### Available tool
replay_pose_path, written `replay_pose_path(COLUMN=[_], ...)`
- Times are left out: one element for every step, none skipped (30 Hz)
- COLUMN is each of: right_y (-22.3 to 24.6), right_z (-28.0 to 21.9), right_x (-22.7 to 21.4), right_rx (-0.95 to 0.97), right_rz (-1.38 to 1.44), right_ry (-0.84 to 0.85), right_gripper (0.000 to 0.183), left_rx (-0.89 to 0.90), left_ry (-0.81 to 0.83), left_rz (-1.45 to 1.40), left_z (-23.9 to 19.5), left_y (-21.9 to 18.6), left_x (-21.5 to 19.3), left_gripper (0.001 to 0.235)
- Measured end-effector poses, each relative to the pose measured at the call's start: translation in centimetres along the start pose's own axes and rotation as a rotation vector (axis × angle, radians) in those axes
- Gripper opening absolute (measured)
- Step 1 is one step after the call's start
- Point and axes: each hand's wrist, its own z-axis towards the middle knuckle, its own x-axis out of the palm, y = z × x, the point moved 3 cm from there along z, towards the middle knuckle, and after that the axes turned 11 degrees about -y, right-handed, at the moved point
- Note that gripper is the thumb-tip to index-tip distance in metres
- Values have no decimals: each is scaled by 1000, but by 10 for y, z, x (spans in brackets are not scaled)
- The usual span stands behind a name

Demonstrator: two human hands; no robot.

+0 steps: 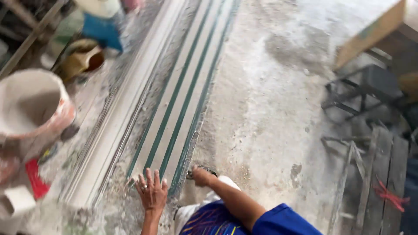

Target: Scraping excess material from the edges of a long decorative mold using a hand tool.

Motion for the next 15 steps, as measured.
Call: replay_pose_path(right_y=[26,57,52,50,47,19,-10,-40,-52,-67,-82,-86,-92,-102,-101], right_z=[-16,-36,-49,-64,-78,-87,-96,-99,-123,-151,-179,-203,-231,-256,-272], right_x=[-28,-52,-55,-57,-58,-29,-4,18,7,0,-6,-6,-4,-7,0], right_rx=[166,317,334,329,322,329,359,384,387,592,797,807,985,1154,1156], right_rz=[223,454,471,581,690,693,645,595,599,611,622,633,751,861,864], right_ry=[20,49,25,-20,-68,-82,-222,-367,-387,-407,-425,-433,-520,-610,-620], right_gripper=[35,37,37,35,33,33,37,46,46,45,45,45,50,56,56], left_rx=[115,223,255,146,35,49,9,-30,-15,-65,-117,-101,-168,-245,-240], left_ry=[135,278,270,404,534,528,523,509,496,466,433,430,225,17,11], left_rz=[-49,-83,-87,-88,-84,-89,-77,-64,-66,49,162,163,120,72,66], left_z=[6,4,13,17,21,14,7,8,0,-7,-13,-18,-19,-21,-7], left_y=[2,7,17,31,45,54,65,78,79,85,91,96,104,107,103], left_x=[15,24,30,38,46,39,32,26,24,21,18,24,26,29,21], left_gripper=[62,70,70,73,76,76,75,75,75,81,89,89,64,66,66])
